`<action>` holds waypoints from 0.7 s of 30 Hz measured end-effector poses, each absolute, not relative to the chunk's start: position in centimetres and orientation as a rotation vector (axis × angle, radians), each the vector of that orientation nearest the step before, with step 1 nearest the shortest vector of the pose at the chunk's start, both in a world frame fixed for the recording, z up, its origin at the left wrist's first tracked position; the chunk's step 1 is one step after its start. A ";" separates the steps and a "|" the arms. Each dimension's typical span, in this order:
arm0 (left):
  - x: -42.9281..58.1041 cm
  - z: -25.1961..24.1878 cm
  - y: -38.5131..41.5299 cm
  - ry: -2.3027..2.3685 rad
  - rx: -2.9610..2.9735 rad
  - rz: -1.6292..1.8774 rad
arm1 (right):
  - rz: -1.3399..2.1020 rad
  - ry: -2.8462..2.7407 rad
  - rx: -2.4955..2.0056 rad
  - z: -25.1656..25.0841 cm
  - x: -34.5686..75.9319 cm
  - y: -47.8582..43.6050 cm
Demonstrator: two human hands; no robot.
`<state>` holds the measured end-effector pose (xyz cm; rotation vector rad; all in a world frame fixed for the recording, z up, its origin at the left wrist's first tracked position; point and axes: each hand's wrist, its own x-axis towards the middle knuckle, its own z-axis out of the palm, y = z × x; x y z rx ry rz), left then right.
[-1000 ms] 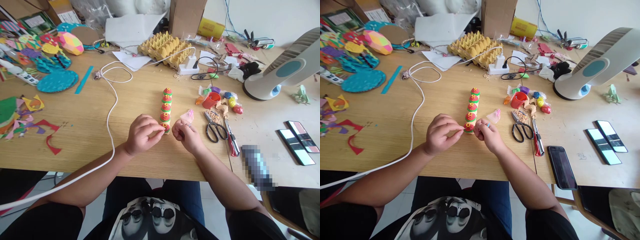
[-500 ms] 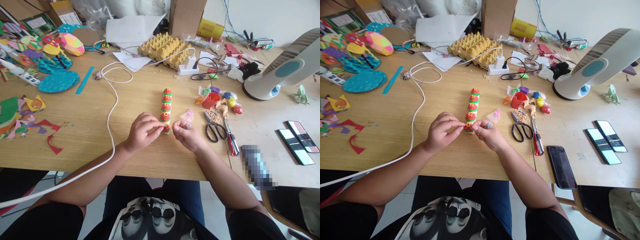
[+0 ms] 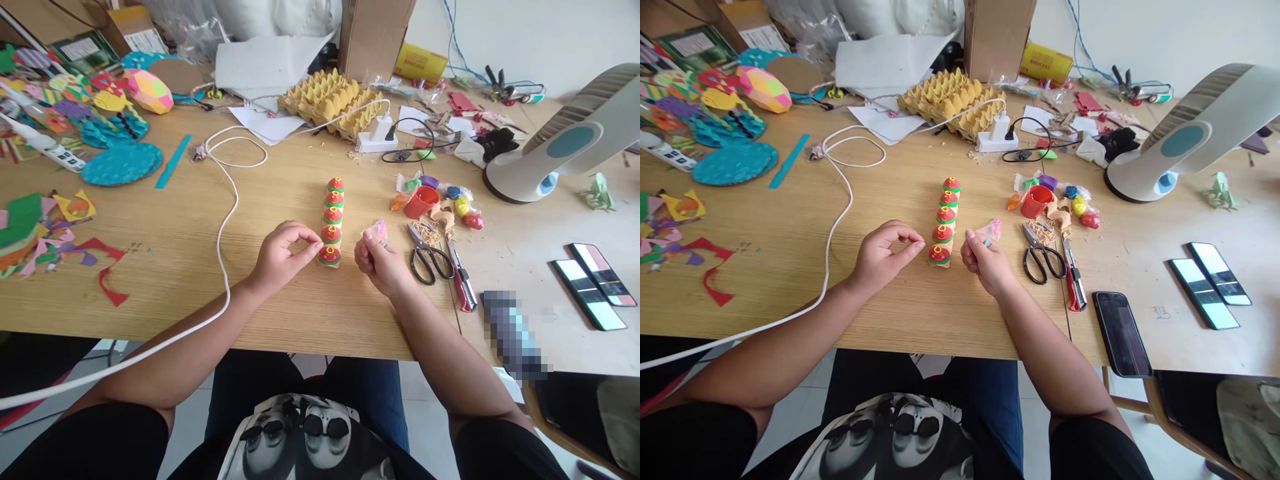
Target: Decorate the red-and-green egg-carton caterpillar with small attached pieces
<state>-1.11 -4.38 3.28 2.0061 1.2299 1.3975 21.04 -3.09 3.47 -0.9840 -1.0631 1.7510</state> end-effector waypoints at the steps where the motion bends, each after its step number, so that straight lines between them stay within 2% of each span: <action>1: -1.1 3.2 -4.3 1.228 1.989 1.397 | 1.744 -1.077 -0.980 3.4 21.1 -3.0; 21: -1.6 1.8 -3.4 1.285 1.717 1.301 | 1.718 -1.058 -1.018 3.2 21.6 -2.5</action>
